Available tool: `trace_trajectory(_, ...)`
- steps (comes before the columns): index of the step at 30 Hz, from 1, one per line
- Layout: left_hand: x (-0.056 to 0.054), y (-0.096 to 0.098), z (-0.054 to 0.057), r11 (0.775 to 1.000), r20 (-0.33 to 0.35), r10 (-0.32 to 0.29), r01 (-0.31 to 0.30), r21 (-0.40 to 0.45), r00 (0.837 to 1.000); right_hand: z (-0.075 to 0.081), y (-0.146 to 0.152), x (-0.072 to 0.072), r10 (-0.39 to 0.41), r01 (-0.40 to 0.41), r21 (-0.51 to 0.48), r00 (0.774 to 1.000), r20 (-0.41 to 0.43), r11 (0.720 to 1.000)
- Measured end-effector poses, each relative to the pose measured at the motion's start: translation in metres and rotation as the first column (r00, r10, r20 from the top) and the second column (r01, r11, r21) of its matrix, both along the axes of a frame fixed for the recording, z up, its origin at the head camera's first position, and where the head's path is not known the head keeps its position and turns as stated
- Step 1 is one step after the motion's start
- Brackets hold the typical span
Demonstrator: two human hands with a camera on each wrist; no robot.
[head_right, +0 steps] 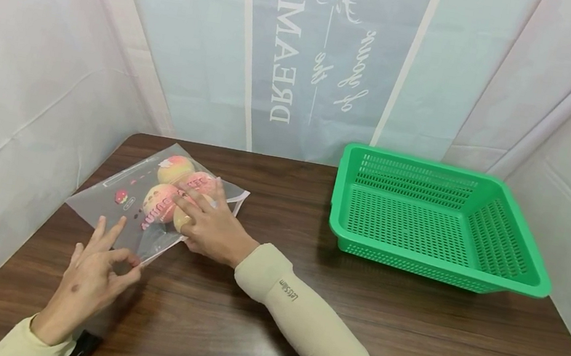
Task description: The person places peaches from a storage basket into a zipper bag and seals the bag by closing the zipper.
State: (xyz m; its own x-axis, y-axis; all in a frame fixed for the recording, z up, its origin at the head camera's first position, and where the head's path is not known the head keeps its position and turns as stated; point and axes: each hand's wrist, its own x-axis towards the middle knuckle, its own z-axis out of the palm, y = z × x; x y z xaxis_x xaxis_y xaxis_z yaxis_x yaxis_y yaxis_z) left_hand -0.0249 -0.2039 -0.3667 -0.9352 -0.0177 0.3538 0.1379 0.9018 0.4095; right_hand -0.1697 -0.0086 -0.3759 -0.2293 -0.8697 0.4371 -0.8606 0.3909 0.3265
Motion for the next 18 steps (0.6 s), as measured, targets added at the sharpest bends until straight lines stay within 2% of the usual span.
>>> trace_trajectory(4,0.0002,0.0005,-0.0005,1.0,-0.024,-0.002,0.002,0.0,1.0,-0.0007,0.0008,-0.0025,0.008,-0.008,-0.014,1.0,-0.003,1.0)
trace_trajectory(18,-0.0002,-0.001,-0.0037,0.999,-0.039,-0.019,0.021,0.04,0.999,-0.0038,0.0072,-0.0075,0.042,-0.047,-0.062,0.997,-0.07,0.997)
